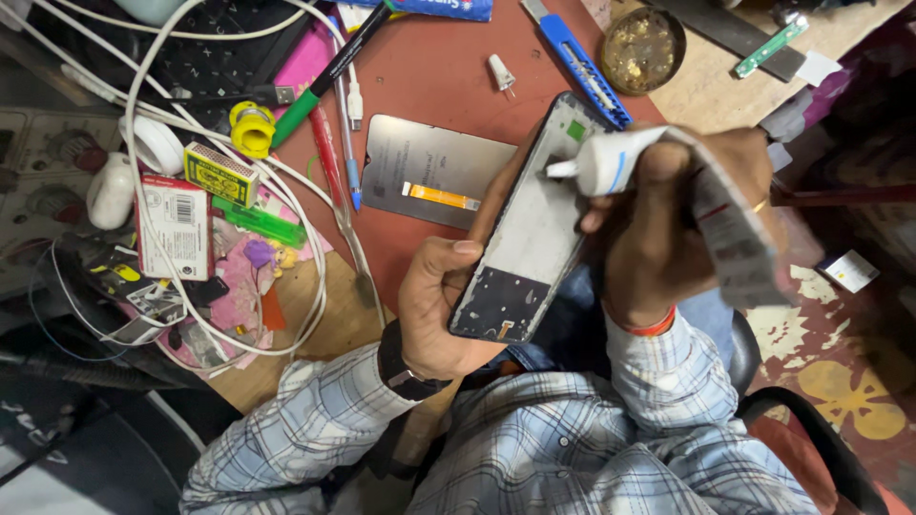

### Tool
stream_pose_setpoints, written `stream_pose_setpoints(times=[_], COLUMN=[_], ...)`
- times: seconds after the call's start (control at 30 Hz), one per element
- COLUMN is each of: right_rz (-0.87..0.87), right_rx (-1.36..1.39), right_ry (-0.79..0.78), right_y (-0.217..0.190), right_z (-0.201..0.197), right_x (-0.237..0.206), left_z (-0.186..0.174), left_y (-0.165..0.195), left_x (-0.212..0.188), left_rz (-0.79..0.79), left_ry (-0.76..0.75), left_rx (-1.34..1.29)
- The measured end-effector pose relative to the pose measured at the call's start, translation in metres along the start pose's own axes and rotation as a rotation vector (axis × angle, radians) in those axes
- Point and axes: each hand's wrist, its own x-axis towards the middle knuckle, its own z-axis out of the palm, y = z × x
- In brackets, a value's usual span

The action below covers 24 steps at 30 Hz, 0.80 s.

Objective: The person holds a disassembled smartphone frame and uses a utility knife to scrape residue from the inner edge. Then they apply adhesive from a tube along the frame's perimeter, rotating the phone to cover multiple sides.

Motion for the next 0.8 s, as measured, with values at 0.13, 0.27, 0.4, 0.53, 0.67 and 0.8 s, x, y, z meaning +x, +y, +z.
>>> stream_pose_setpoints(times=[0.13, 0.27, 0.4, 0.53, 0.67, 0.8], right_rz=[0.177, 0.110, 0.041, -0.016, -0.254, -0.189], right_rx=[0.241, 0.101, 0.009, -0.112, -0.406, -0.400], right_ry=[-0.017, 0.069, 0.150, 0.162, 0.115, 0.113], right_y=[0.004, 0.010, 0.018, 0.020, 0.016, 0.011], right_z=[-0.010, -0.014, -0.013, -0.015, -0.021, -0.021], right_x=[0.003, -0.002, -0.007, -0.006, 0.001, 0.002], left_z=[0.030, 0.051, 0.055, 0.053, 0.052, 0.051], left_y=[-0.009, -0.011, -0.011, -0.009, -0.011, -0.011], left_x=[0.012, 0.019, 0.020, 0.020, 0.021, 0.020], left_rz=[0.127, 0.130, 0.105, 0.081, 0.090, 0.082], left_ry=[-0.055, -0.066, -0.052, -0.044, -0.057, -0.059], left_rx=[0.303, 0.285, 0.334, 0.452, 0.474, 0.492])
